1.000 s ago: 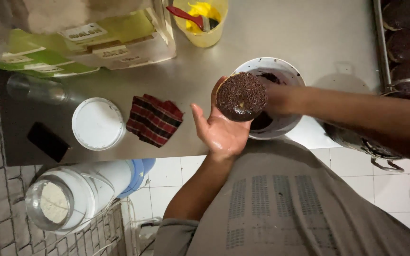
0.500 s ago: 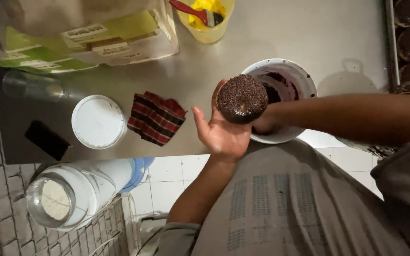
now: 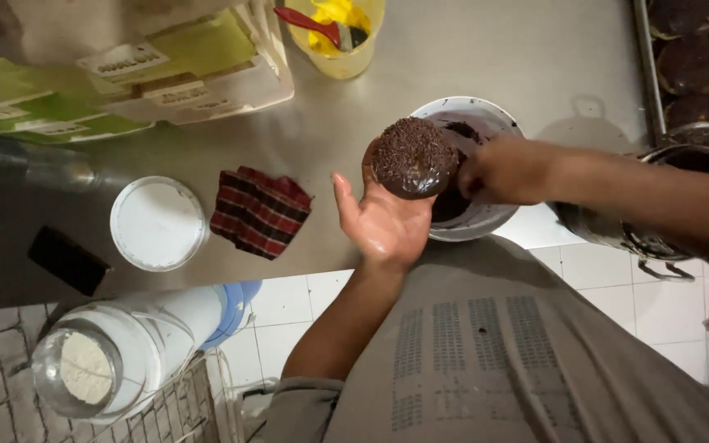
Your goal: Glazing donuts by applying chocolate frosting with a spatula and dipping them into glaze and sprinkles.
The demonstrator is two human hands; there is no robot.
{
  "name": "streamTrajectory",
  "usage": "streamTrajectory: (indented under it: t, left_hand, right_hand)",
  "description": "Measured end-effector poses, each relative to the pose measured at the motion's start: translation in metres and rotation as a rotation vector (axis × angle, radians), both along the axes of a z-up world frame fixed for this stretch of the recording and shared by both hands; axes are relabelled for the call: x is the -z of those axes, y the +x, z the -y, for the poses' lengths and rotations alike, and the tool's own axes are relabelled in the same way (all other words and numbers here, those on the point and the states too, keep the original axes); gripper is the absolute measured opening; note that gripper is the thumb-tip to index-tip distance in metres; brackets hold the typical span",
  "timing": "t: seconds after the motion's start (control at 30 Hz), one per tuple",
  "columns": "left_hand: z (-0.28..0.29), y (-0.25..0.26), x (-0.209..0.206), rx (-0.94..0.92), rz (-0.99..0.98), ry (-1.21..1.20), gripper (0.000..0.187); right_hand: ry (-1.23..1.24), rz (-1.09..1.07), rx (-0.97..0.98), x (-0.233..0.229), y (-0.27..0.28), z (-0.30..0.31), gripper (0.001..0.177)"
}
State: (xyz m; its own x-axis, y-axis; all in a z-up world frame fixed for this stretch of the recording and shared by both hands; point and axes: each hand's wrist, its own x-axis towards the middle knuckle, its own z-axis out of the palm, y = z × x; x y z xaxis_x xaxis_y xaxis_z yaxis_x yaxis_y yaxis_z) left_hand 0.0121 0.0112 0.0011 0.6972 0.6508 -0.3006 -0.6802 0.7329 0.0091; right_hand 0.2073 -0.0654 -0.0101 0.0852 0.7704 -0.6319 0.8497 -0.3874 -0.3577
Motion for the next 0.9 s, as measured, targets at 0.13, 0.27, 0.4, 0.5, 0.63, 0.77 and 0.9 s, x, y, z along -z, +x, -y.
streamTrajectory:
  t: [0.13,0.27,0.4,0.5,0.63,0.77,0.9]
  left_hand:
    - [0.001,0.004,0.005,-0.003,-0.025,-0.025,0.059]
    - [0.002,0.003,0.015,0.165,0.107,0.153,0.054]
    - [0.004,0.004,0.013,0.180,0.149,0.113,0.072]
    - [0.004,0.001,0.003,0.171,0.128,0.104,0.078]
    - [0.005,-0.002,0.003,0.182,0.096,0.101,0.076]
    - [0.007,-0.003,0.013,0.188,0.216,0.141,0.075]
    - [0.006,-0.002,0.005,0.160,0.052,0.041,0.073]
  right_hand:
    - [-0.024,0.022,0.175,-0.106,-0.012,-0.004,0.024]
    - [0.202,-0.091,0.143,-0.157,-0.020,-0.009,0.025]
    - [0.350,-0.079,0.180,-0.156,-0.019,-0.011,0.028]
    - [0.384,-0.060,0.163,-0.145,-0.013,-0.009,0.025]
    - [0.356,-0.014,0.158,-0.144,-0.012,-0.009,0.024]
    - [0.433,-0.095,0.178,-0.148,-0.012,-0.011,0.022]
    - [0.420,-0.052,0.142,-0.145,-0.007,-0.010,0.020]
